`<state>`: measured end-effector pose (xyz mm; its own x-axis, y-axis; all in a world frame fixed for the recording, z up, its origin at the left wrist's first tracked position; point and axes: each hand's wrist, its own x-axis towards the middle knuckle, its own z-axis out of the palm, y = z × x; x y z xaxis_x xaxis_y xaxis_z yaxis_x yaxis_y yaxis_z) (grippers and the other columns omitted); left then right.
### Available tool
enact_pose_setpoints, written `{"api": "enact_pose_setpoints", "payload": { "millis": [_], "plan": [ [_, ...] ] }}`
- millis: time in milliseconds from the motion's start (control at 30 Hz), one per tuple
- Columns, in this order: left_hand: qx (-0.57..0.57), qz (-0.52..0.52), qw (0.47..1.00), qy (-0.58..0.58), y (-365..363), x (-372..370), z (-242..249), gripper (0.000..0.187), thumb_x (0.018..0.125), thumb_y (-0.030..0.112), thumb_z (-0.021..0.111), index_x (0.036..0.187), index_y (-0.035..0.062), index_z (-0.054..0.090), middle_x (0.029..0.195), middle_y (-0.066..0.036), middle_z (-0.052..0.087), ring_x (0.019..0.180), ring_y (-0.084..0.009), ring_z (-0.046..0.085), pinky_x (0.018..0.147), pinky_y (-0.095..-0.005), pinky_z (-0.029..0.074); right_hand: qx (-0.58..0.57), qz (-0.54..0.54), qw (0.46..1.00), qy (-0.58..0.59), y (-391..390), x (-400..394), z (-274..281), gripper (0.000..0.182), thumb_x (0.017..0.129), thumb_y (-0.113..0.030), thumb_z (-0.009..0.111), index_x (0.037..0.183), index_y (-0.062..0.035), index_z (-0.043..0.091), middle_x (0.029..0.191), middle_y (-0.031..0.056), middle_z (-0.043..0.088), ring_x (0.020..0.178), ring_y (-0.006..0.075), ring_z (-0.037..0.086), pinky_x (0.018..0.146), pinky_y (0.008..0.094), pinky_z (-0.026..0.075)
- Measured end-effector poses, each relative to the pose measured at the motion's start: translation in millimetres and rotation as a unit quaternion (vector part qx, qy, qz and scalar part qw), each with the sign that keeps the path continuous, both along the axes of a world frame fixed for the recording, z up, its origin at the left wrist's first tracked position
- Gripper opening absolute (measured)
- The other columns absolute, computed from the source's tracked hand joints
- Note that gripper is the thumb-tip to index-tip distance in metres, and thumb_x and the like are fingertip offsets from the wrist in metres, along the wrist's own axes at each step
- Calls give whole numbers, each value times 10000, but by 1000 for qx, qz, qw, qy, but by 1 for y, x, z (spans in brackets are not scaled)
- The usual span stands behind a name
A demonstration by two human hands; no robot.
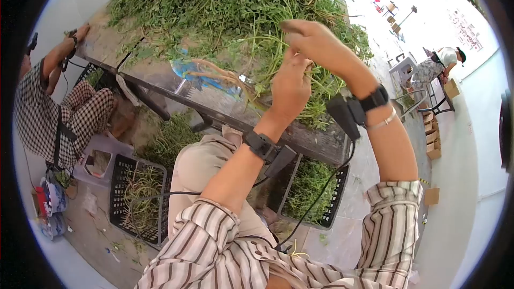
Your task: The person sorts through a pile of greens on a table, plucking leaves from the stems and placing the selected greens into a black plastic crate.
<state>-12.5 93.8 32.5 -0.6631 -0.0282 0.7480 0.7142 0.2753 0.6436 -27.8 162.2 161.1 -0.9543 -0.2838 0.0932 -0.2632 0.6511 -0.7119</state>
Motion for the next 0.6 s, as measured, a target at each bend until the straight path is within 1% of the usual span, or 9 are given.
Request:
{"api": "enact_pose_setpoints", "payload": {
  "millis": [33, 133, 267, 333, 367, 400, 467, 533, 600],
  "plan": [
    [-4, 11, 1000, 13, -1, 0, 2, 245, 760, -17, 563, 996, 19, 614, 988, -172, 606, 934, -352, 575, 751, -411, 491, 35, -6, 997, -75, -2, -6, -4, 401, 897, -189, 501, 1246, 3, 541, 844, 87, 666, 682, 121, 598, 617, 270, 516],
    [-8, 16, 999, 31, -1, -3, -4, 269, 749, -21, 563, 1010, 19, 616, 977, -176, 606, 937, -355, 573, 748, -414, 489, 31, -22, 995, -93, -11, -4, -1, 419, 909, -207, 497, 1269, 6, 513, 785, 85, 660, 631, 115, 582, 592, 258, 498],
    [-18, -4, 1000, 14, 0, -4, -8, 179, 828, 41, 589, 1004, 13, 615, 1013, -152, 608, 955, -363, 554, 770, -424, 471, -3, 4, 994, -107, 8, -19, -14, 356, 926, -230, 489, 1186, 1, 567, 780, 74, 642, 615, 104, 565, 588, 250, 482],
    [-3, -4, 1000, 8, 0, -4, -6, 156, 815, 30, 598, 967, 4, 618, 1008, -166, 614, 949, -349, 566, 784, -418, 467, -94, -3, 989, -111, 19, -21, -19, 314, 942, -267, 495, 1056, 5, 600, 795, 69, 626, 636, 105, 562, 631, 255, 491],
    [-3, -9, 1000, 7, 0, -4, -6, 156, 815, 30, 598, 967, 4, 618, 1008, -166, 614, 949, -349, 566, 784, -418, 467, -177, -46, 978, -100, 22, -18, -21, 311, 919, -287, 527, 889, 13, 606, 753, 81, 606, 622, 146, 586, 646, 263, 496],
    [25, -18, 999, 33, 0, -5, -4, 163, 812, 25, 599, 973, 0, 610, 996, -160, 609, 927, -328, 570, 783, -404, 467, -176, -50, 978, -99, 26, -15, -21, 311, 919, -287, 527, 889, 13, 606, 753, 81, 606, 622, 146, 586, 646, 263, 496],
    [54, -32, 996, 63, -2, -3, -1, 170, 810, 21, 600, 978, -4, 603, 983, -154, 604, 905, -307, 573, 783, -391, 468, -290, -69, 950, -96, 34, -9, -18, 325, 941, -289, 507, 886, 20, 589, 775, 70, 598, 635, 128, 565, 642, 268, 506],
    [79, -63, 995, -11, -6, 1, 2, 206, 811, 14, 599, 1015, -9, 583, 986, -138, 567, 869, -270, 558, 762, -358, 469, -311, -83, 942, -92, 40, 1, -17, 316, 954, -270, 486, 908, 27, 583, 802, 69, 593, 649, 117, 548, 646, 274, 515],
    [96, -71, 992, -31, -6, 0, 5, 212, 791, 7, 597, 1002, 2, 576, 987, -137, 559, 891, -300, 557, 760, -378, 465, -336, -92, 931, -104, 46, 11, -21, 290, 953, -260, 492, 925, 15, 578, 794, 59, 581, 659, 117, 544, 643, 269, 513]
  ]
}}
